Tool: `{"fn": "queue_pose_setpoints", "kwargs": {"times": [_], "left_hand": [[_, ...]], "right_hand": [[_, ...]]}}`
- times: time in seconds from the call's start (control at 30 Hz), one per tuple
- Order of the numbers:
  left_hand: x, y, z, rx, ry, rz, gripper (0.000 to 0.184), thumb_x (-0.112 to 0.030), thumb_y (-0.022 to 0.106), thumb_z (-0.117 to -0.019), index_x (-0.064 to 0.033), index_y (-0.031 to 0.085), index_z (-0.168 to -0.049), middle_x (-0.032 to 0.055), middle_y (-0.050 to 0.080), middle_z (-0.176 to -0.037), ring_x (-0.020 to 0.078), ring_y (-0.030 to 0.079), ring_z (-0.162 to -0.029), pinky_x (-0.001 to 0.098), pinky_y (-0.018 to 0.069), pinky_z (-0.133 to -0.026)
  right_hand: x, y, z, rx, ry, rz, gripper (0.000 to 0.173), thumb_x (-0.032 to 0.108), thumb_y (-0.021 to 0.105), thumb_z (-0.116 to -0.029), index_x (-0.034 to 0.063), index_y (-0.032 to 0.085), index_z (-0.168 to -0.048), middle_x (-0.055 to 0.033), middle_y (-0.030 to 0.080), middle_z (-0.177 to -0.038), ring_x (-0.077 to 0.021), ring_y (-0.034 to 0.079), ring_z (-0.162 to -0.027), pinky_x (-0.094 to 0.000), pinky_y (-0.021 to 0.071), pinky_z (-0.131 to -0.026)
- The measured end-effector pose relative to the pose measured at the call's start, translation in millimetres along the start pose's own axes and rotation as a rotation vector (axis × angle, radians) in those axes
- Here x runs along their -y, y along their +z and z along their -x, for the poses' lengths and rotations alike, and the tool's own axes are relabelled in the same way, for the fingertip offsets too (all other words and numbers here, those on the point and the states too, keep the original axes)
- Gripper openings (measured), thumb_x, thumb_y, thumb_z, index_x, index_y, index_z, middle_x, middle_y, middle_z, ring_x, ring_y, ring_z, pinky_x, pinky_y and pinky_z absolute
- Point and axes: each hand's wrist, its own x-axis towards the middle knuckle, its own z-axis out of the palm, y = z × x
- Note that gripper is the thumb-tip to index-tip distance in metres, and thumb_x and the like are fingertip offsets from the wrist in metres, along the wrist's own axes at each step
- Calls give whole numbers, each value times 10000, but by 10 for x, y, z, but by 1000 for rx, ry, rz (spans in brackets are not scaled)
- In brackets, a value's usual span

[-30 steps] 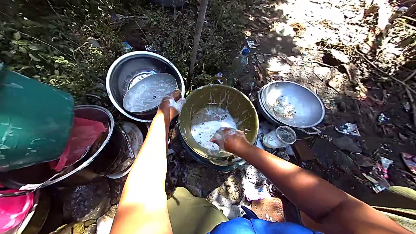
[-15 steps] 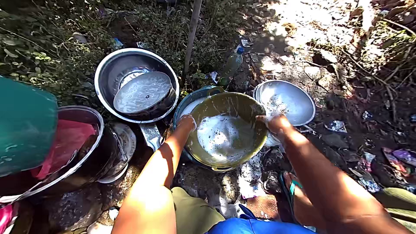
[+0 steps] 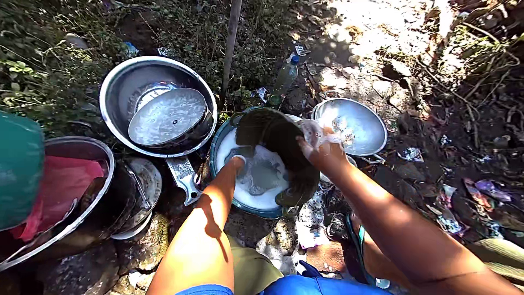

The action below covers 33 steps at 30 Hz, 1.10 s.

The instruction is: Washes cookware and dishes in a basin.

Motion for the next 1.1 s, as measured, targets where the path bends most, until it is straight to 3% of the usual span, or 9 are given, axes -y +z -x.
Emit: {"fn": "queue_pose_setpoints", "kwargs": {"times": [0.07,0.2,0.33,0.47,0.57,0.7,0.83,0.97,1.1], "left_hand": [[-205,-193,142,123,-187,-68,424,-186,387,-1117,31,467,-1471,235,457,-1534,363,433,-1432,513,341,-1178],[-192,-208,19,-145,-169,17,383,-160,539,-1042,117,568,-1304,331,576,-1336,462,544,-1278,615,421,-1071],[-261,-468,64,-327,-127,-22,568,-187,609,-987,-19,443,-1504,289,511,-1451,446,488,-1360,623,401,-1106],[-419,-645,120,-448,-14,-31,512,-171,529,-1026,-93,463,-1528,213,513,-1492,371,463,-1409,555,366,-1162],[-548,-808,195,-504,31,-58,505,-165,522,-1030,-98,470,-1527,204,534,-1480,363,479,-1402,541,365,-1164],[-666,-1003,339,-502,88,-53,492,-175,493,-1056,-86,456,-1539,182,549,-1482,347,495,-1400,535,364,-1170],[-590,-1221,417,-480,96,184,488,-324,474,-1078,-116,490,-1519,158,530,-1503,312,489,-1402,555,373,-1156],[-670,-1428,642,-377,143,662,530,-372,394,-1107,-147,343,-1584,152,613,-1322,223,678,-1006,393,568,-828],[-912,-1442,924,-265,256,638,515,-349,393,-1108,-137,363,-1576,128,595,-1407,217,659,-1137,387,546,-911]], "right_hand": [[-434,102,1,24,240,-138,480,290,577,-1040,40,527,-1448,-267,556,-1416,-435,532,-1327,-640,420,-1078],[-1001,286,149,81,533,-152,569,432,483,-1075,16,480,-1463,-291,541,-1424,-447,527,-1331,-641,403,-1091],[-885,178,389,32,149,152,452,340,570,-1020,-3,611,-1310,-321,585,-1322,-500,582,-1229,-666,476,-982],[-620,252,488,678,-382,254,582,574,641,-939,77,664,-1241,-245,622,-1271,-448,567,-1249,-630,477,-995],[-583,512,576,862,-573,296,681,534,632,-959,3,564,-1381,-305,576,-1342,-498,533,-1270,-655,420,-1025],[-649,936,502,798,-466,255,435,241,634,-965,-16,610,-1315,-305,583,-1345,-504,507,-1306,-669,394,-1052],[-431,1193,742,636,-536,107,323,190,569,-978,26,653,-1244,-239,674,-1219,-435,624,-1198,-620,503,-976],[262,877,898,485,-440,-145,365,198,572,-967,-24,656,-1245,-258,711,-1077,-429,700,-1032,-607,545,-897],[641,413,477,353,-95,-472,351,167,531,-1035,-75,634,-1267,-261,693,-1139,-366,670,-1102,-539,510,-989]]}}
